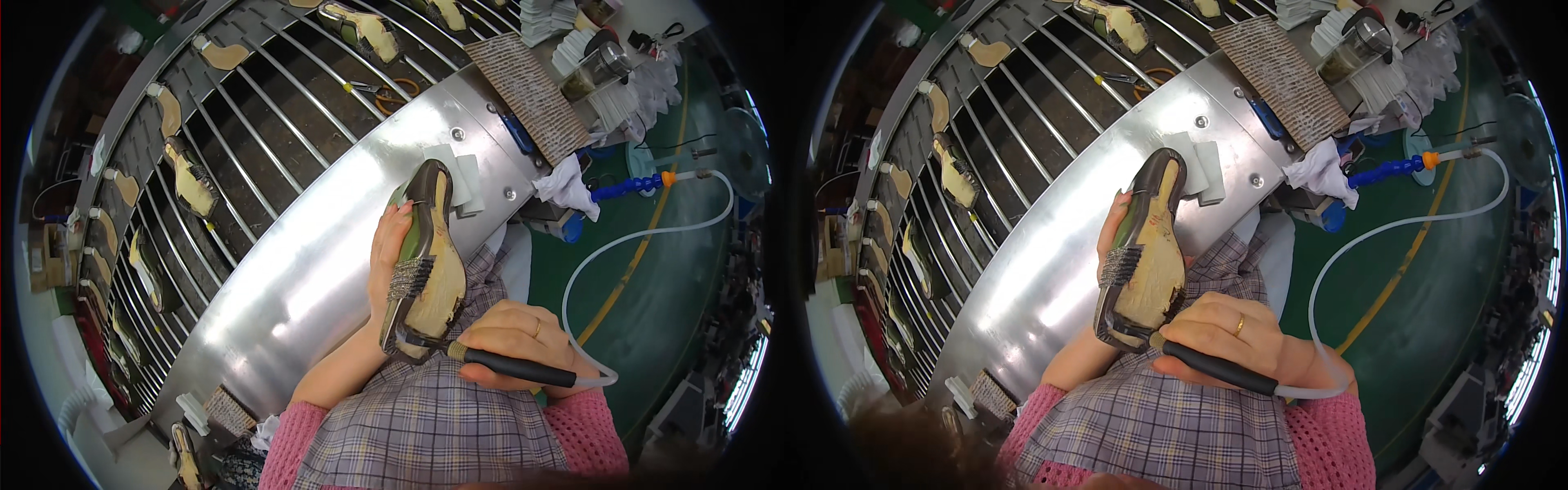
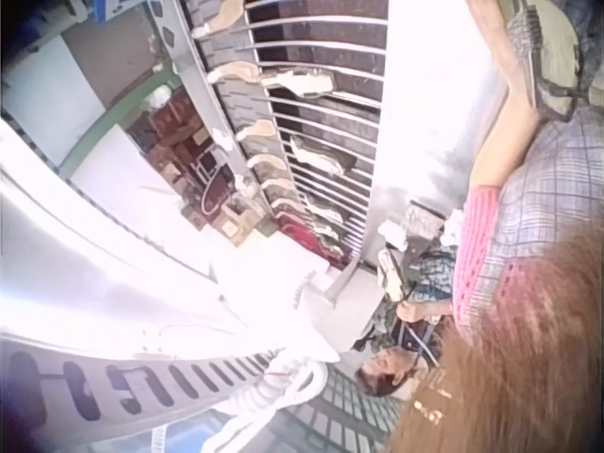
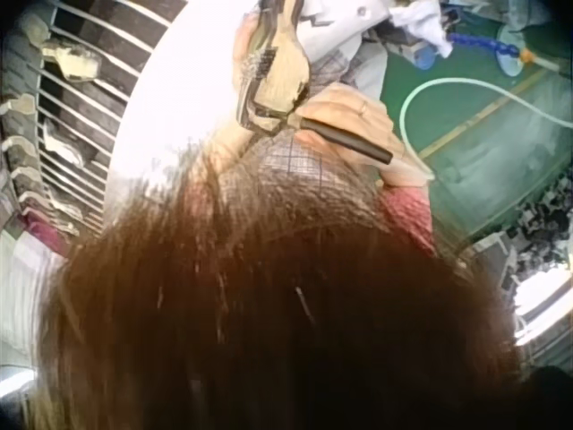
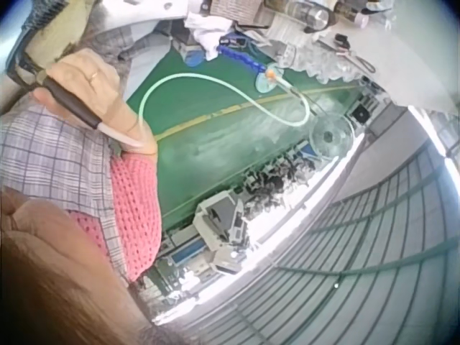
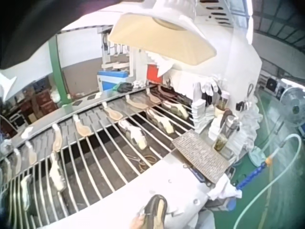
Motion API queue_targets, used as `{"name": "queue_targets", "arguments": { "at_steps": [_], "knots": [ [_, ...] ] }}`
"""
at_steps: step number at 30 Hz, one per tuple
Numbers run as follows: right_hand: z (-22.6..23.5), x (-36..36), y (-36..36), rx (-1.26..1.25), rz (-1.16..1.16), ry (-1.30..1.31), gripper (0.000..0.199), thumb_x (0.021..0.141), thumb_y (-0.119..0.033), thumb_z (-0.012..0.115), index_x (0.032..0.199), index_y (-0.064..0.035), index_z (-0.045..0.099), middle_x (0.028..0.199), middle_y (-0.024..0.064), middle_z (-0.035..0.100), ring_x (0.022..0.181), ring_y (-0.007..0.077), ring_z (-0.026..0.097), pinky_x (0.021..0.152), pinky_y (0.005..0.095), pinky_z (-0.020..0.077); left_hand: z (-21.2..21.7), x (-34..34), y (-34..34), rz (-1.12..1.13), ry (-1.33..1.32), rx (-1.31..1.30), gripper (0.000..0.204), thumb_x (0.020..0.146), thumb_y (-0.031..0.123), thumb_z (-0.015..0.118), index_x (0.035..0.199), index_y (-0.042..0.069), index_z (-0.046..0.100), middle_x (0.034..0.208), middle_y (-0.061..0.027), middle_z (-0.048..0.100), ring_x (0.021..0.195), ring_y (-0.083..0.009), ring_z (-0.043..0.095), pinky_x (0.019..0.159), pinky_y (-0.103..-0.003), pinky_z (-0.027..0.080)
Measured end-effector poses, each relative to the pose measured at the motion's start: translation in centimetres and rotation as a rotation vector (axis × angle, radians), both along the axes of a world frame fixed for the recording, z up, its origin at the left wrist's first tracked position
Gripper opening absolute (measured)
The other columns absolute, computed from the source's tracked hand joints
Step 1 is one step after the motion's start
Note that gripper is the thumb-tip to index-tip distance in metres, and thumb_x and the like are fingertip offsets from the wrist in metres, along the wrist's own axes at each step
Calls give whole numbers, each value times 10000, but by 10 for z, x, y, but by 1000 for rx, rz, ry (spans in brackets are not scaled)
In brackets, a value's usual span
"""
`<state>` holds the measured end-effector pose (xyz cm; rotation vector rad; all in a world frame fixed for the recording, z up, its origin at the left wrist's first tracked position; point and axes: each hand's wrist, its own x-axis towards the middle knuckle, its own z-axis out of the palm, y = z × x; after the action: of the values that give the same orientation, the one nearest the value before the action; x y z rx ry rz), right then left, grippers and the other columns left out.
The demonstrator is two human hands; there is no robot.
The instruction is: The person uses a brush to scrub the soles of high-heeled shoes. They pick up shoes from a metal rack, scrub the bottom surface with a brush, and place them back on the rack. The process is repeated for multiple shoes.
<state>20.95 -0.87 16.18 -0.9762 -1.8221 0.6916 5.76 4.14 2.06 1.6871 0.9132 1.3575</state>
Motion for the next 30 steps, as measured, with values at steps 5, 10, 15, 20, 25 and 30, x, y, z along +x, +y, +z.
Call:
{"name": "queue_targets", "arguments": {
  "at_steps": [5, 10, 15, 20, 25, 30],
  "knots": [
    [2, 8, 0, -142, -134, 21, 284, 737, -154, 823, 894, -1, 642, 767, 101, 653, 647, 229, 654, 563, 306, 534, 8, 5, 3, 3, -1, -4, 982, 624, 24, 867, 1428, 19, 304, 1449, -180, 357, 1327, -288, 410, 1108, -386, 363],
    [5, 10, 0, -4, -233, -131, 311, 740, -142, 819, 923, 20, 628, 786, 99, 648, 650, 217, 649, 559, 298, 533, 10, 8, 5, 27, 85, 64, 982, 627, 25, 865, 1433, 22, 303, 1441, -185, 374, 1320, -287, 419, 1097, -384, 374],
    [-3, 10, 0, 79, -258, -146, 298, 793, -189, 779, 947, 16, 627, 824, 102, 643, 639, 225, 628, 557, 303, 504, 14, 9, 3, 3, 29, -66, 974, 633, 23, 862, 1432, 24, 304, 1437, -176, 385, 1299, -283, 445, 1101, -381, 366],
    [2, 8, -4, 85, -130, -94, 309, 781, -159, 787, 976, 24, 631, 860, 109, 645, 666, 233, 639, 571, 315, 517, 17, 14, 9, 11, 50, -65, 971, 636, 10, 856, 1435, 41, 305, 1434, -163, 393, 1277, -262, 470, 1085, -366, 388],
    [1, 19, 0, 125, -178, -127, 336, 741, -73, 791, 1001, 47, 615, 866, 118, 624, 680, 242, 639, 561, 299, 529, 15, 15, 11, 40, 113, -50, 976, 647, -1, 846, 1443, 48, 283, 1412, -159, 418, 1251, -248, 492, 1059, -353, 419],
    [6, 2, 0, 234, -199, -245, 309, 733, -83, 788, 969, 37, 629, 916, 111, 573, 671, 223, 617, 534, 278, 518, 15, 28, 9, 32, -1, -151, 952, 674, -12, 822, 1447, 53, 269, 1380, -159, 448, 1215, -236, 519, 1034, -355, 446]
  ]
}}
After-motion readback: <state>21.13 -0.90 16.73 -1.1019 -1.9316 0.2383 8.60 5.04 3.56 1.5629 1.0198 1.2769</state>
